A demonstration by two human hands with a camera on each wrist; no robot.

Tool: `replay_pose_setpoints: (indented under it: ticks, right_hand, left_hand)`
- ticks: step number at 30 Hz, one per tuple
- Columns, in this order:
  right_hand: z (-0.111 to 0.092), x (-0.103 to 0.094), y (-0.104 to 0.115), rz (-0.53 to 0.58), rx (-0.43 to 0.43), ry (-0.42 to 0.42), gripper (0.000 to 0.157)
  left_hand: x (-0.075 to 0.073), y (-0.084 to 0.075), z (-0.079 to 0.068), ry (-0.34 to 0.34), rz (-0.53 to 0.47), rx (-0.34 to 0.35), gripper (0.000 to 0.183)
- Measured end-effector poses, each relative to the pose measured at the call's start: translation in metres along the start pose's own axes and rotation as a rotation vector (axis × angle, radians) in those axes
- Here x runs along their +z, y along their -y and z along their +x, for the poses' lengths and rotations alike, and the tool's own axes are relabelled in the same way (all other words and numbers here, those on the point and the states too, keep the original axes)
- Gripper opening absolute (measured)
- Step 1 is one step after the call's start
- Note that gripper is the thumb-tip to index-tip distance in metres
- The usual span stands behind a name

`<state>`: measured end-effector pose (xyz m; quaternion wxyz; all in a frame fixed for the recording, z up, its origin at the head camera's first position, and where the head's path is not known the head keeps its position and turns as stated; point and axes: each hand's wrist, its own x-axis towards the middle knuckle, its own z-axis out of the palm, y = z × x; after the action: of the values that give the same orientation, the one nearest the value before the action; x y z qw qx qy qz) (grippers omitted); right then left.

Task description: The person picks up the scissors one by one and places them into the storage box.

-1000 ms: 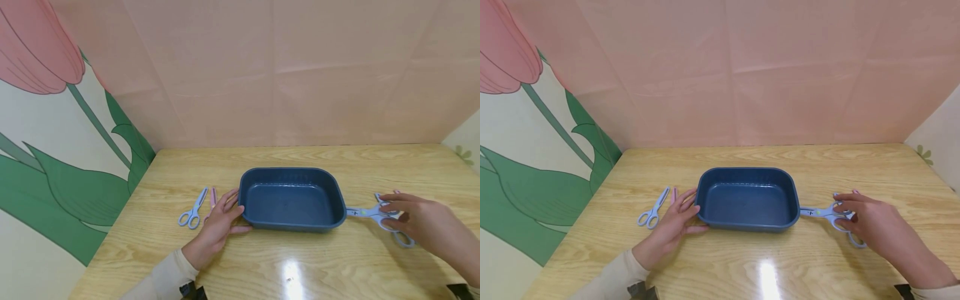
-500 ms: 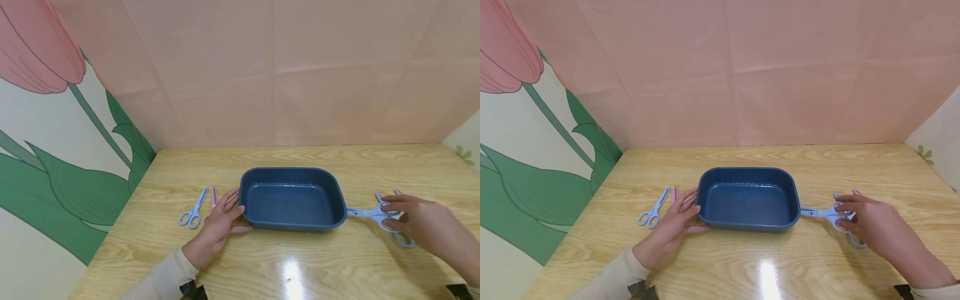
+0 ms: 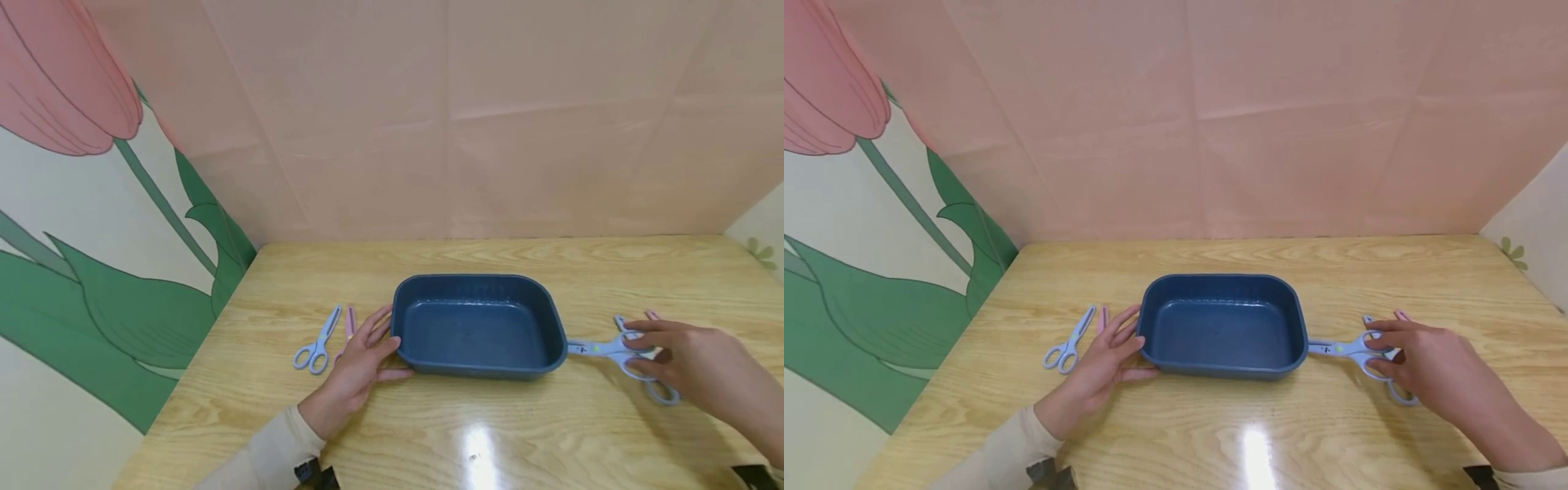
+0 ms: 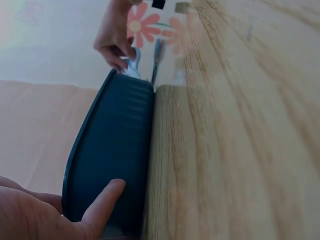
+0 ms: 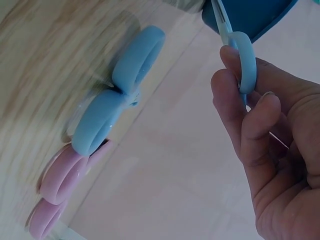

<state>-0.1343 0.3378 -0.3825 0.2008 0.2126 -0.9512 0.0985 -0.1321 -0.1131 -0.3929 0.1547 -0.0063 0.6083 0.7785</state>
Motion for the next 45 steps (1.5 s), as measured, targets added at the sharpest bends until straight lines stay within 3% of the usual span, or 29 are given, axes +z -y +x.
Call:
replay_pose_setpoints:
  ticks: [8, 16, 25, 29, 35, 38, 45]
  right_hand:
    - [0.005, -0.001, 0.005, 0.003, 0.008, 0.026, 0.032]
    - [0.005, -0.009, 0.009, 0.048, 0.077, 0.156, 0.054]
    - [0.002, -0.014, 0.006, 0.031, 0.145, 0.186, 0.049]
    - [0.001, -0.016, 0.003, 0.018, 0.157, 0.162, 0.041]
    - [0.003, -0.019, 0.000, 0.022, 0.144, 0.072, 0.051]
    - [0.006, -0.023, 0.000, 0.051, 0.159, 0.036, 0.047]
    - [0.007, -0.029, -0.005, 0.332, 0.221, -0.001, 0.024]
  left_hand:
    - [-0.003, 0.000, 0.000, -0.005, -0.001, -0.003, 0.059]
    - [-0.005, -0.002, -0.002, -0.003, 0.011, -0.006, 0.059]
    - [-0.005, 0.001, -0.002, 0.008, 0.013, -0.009, 0.059]
    - [-0.004, 0.001, -0.001, 0.013, 0.008, -0.004, 0.060]
    - [-0.006, -0.001, -0.001, 0.009, 0.012, -0.005, 0.060]
    - [-0.007, -0.002, -0.002, -0.002, 0.015, -0.003, 0.060]
    - [-0.007, -0.003, -0.003, -0.006, 0.015, -0.006, 0.060]
